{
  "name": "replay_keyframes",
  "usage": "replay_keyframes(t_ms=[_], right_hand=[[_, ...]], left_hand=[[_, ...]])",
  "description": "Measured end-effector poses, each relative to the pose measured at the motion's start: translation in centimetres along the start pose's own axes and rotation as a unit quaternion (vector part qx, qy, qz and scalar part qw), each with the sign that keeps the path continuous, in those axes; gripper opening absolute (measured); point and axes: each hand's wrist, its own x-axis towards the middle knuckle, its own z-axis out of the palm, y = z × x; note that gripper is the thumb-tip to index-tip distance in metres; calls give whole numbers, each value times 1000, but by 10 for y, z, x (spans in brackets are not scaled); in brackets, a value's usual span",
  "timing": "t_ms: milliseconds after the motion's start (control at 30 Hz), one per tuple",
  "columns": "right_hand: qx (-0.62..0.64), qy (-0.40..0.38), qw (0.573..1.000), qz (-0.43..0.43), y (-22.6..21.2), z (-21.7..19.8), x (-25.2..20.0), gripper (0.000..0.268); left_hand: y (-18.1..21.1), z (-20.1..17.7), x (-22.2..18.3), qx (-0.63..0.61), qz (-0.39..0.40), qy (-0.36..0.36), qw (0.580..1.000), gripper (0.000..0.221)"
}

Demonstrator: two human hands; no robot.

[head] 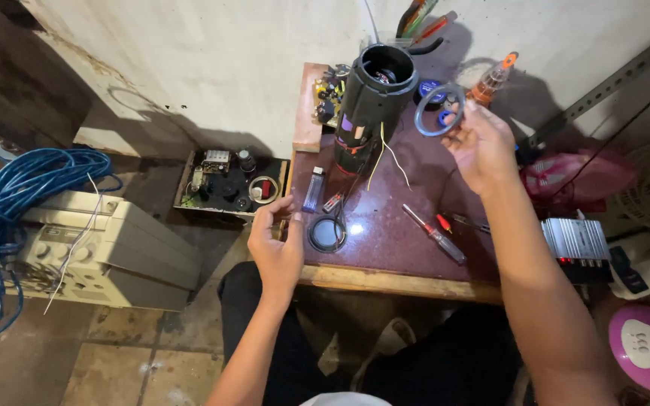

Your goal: The person is disassembling a portable speaker, specifically removing the speaker driver from the housing using a screwdriver.

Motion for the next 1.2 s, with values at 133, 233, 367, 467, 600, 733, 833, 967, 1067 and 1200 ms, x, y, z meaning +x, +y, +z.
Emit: replay_keyframes(t_ms=[133,233,367,467,600,733,833,967,1067,1200], right_hand=[[-210,24,973,-98,18,0,16,15],[-456,55,884,-90,36,-5,37,14],[-586,10,792,-172,54,-10,51,18],[-573,15,802,-164,36,3,53,16],[-427,-12,849,-311,-5,28,32,17],[-400,-64,872,-274,-72,105,-11,37],[-535,-129,794,-260,-96,143,-24,72],[-652,-130,738,-116,-99,170,-29,103],[-635,-103,752,-140,-86,157,-15,93],[-544,-70,814,-189,-85,131,-14,58]], left_hand=[[1,0,-1,1,-7,3,1000,28],[-1,0,0,5,-10,5,1000,28],[1,-1,-1,2,-14,5,1000,28],[2,-1,0,3,-17,7,1000,28],[4,0,0,3,-20,5,1000,28],[2,-2,-1,-4,-40,-39,998,23],[-1,-1,-2,-1,-37,-38,999,21],[-2,-1,-4,15,7,-45,999,19],[-2,-1,-4,21,15,-48,999,19],[3,-2,-3,20,13,-51,998,17]])
